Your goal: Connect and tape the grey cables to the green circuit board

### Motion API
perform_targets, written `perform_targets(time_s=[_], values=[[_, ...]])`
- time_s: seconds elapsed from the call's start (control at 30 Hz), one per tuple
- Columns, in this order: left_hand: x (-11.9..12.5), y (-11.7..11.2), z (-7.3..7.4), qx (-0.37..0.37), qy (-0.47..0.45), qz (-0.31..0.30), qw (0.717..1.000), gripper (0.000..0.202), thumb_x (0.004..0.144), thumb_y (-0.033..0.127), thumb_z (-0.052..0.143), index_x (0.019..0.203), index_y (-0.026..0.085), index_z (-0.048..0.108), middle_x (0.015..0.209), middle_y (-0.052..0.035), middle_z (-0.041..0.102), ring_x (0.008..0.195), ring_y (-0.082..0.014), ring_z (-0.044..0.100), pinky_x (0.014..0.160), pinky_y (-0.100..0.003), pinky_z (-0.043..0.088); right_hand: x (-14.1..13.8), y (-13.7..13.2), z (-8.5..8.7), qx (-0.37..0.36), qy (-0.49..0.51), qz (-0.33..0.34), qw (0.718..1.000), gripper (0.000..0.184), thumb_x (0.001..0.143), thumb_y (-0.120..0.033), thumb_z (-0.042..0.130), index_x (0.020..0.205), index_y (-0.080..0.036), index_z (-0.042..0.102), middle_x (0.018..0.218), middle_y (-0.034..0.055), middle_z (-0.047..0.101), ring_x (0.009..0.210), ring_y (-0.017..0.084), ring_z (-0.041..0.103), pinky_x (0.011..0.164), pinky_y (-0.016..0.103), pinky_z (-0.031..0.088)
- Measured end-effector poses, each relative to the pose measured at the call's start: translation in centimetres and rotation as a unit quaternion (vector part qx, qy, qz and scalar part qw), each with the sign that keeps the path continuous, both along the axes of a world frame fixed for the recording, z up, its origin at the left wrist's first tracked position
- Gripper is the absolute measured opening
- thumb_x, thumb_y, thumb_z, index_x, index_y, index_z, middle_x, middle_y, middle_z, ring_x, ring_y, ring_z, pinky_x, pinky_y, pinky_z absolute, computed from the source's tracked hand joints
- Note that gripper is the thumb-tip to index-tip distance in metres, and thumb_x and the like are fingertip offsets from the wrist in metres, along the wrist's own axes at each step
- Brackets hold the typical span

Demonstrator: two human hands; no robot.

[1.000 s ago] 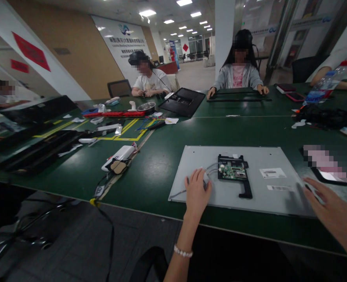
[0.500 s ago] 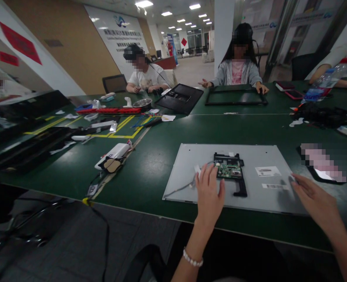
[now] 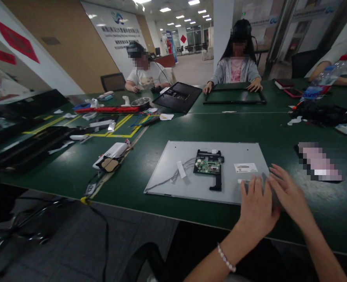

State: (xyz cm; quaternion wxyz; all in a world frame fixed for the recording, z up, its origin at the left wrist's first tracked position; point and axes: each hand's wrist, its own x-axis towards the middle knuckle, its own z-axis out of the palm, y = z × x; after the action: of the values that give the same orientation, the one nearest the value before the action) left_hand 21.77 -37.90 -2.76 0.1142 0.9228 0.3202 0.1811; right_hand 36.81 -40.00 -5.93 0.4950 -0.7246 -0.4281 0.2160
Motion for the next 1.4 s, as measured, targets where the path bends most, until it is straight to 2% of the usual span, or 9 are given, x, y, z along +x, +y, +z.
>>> perform_targets(time_s=[0.13, 0.37, 0.57, 0.77, 0.97, 1.1, 1.2, 1.3, 1.4], values=[[-0.5, -0.2, -0.3, -0.015, 0.023, 0.027, 0.999, 0.067, 0.096, 0.049, 0.037, 0.151, 0.011, 0.031, 0.149, -0.0182, 0.042, 0.141, -0.0325, 0.034, 0.115, -0.058, 0.028, -1.6, 0.4, 0.4, 0.000, 0.052, 0.010, 0.999, 0.061, 0.090, -0.050, 0.053, 0.143, -0.022, 0.044, 0.142, 0.0146, 0.054, 0.125, 0.029, 0.057, 0.106, 0.048, 0.044], [-2.1, -0.2, 0.7, -0.028, 0.061, 0.056, 0.996, 0.076, 0.093, 0.053, 0.041, 0.155, 0.013, 0.021, 0.153, -0.0170, 0.038, 0.143, -0.0333, 0.029, 0.116, -0.060, 0.024, -4.8, 1.3, 0.8, 0.018, 0.086, 0.004, 0.996, 0.063, 0.089, -0.051, 0.054, 0.145, -0.023, 0.044, 0.143, 0.0140, 0.053, 0.127, 0.030, 0.055, 0.108, 0.049, 0.042], [-3.1, 0.8, 0.5, -0.048, 0.094, 0.072, 0.992, 0.078, 0.089, 0.043, 0.049, 0.155, 0.012, 0.022, 0.156, -0.0179, 0.032, 0.146, -0.0347, 0.024, 0.116, -0.062, 0.020, -6.6, 2.5, 0.8, 0.015, 0.062, 0.038, 0.997, 0.059, 0.091, -0.048, 0.051, 0.144, -0.020, 0.045, 0.144, 0.0146, 0.052, 0.131, 0.030, 0.051, 0.110, 0.050, 0.040], [-4.6, 1.7, 0.3, -0.064, 0.086, 0.087, 0.990, 0.070, 0.092, 0.044, 0.044, 0.154, 0.016, 0.028, 0.157, -0.0156, 0.030, 0.146, -0.0352, 0.022, 0.116, -0.062, 0.019, -7.8, 4.1, -0.6, 0.012, 0.041, 0.067, 0.997, 0.060, 0.091, -0.049, 0.052, 0.144, -0.022, 0.045, 0.146, 0.0144, 0.049, 0.130, 0.031, 0.052, 0.108, 0.052, 0.042], [-5.9, 2.4, 0.0, -0.064, 0.061, 0.119, 0.989, 0.058, 0.098, 0.041, 0.034, 0.150, 0.018, 0.036, 0.155, -0.0140, 0.036, 0.146, -0.0316, 0.025, 0.117, -0.061, 0.020, -9.0, 4.9, -1.0, 0.006, -0.067, 0.132, 0.989, 0.059, 0.093, -0.048, 0.048, 0.146, -0.024, 0.040, 0.147, 0.0126, 0.048, 0.132, 0.030, 0.049, 0.109, 0.054, 0.041], [-6.7, 2.7, -0.1, -0.071, 0.037, 0.128, 0.988, 0.059, 0.097, 0.041, 0.037, 0.148, 0.013, 0.039, 0.155, -0.0143, 0.036, 0.146, -0.0312, 0.025, 0.118, -0.060, 0.020, -8.5, 5.4, -0.4, 0.004, -0.188, 0.197, 0.962, 0.055, 0.096, -0.045, 0.043, 0.146, -0.024, 0.039, 0.146, 0.0129, 0.048, 0.132, 0.029, 0.050, 0.109, 0.052, 0.041], [-7.1, 3.0, -0.2, -0.086, 0.017, 0.140, 0.986, 0.063, 0.095, 0.041, 0.040, 0.148, 0.008, 0.037, 0.155, -0.0145, 0.036, 0.146, -0.0300, 0.026, 0.120, -0.057, 0.019, -7.7, 6.4, -0.1, 0.004, -0.293, 0.233, 0.927, 0.049, 0.098, -0.041, 0.038, 0.141, -0.018, 0.046, 0.144, 0.0170, 0.049, 0.134, 0.031, 0.047, 0.109, 0.052, 0.042], [-7.6, 3.4, -0.2, -0.097, 0.005, 0.150, 0.984, 0.066, 0.092, 0.038, 0.045, 0.149, 0.008, 0.032, 0.154, -0.0139, 0.038, 0.145, -0.0292, 0.028, 0.121, -0.055, 0.020, -7.2, 8.0, 0.0, 0.024, -0.374, 0.278, 0.885, 0.044, 0.099, -0.030, 0.030, 0.130, -0.015, 0.057, 0.135, 0.0162, 0.058, 0.136, 0.030, 0.044, 0.114, 0.054, 0.034], [-8.8, 4.2, 0.1, -0.097, -0.002, 0.126, 0.987, 0.064, 0.092, 0.035, 0.046, 0.149, 0.009, 0.031, 0.153, -0.0123, 0.041, 0.145, -0.0259, 0.030, 0.121, -0.051, 0.024, -7.4, 9.4, -0.4, 0.038, -0.423, 0.311, 0.850, 0.045, 0.098, -0.023, 0.028, 0.127, -0.015, 0.061, 0.132, 0.0140, 0.061, 0.137, 0.028, 0.043, 0.117, 0.053, 0.028]])
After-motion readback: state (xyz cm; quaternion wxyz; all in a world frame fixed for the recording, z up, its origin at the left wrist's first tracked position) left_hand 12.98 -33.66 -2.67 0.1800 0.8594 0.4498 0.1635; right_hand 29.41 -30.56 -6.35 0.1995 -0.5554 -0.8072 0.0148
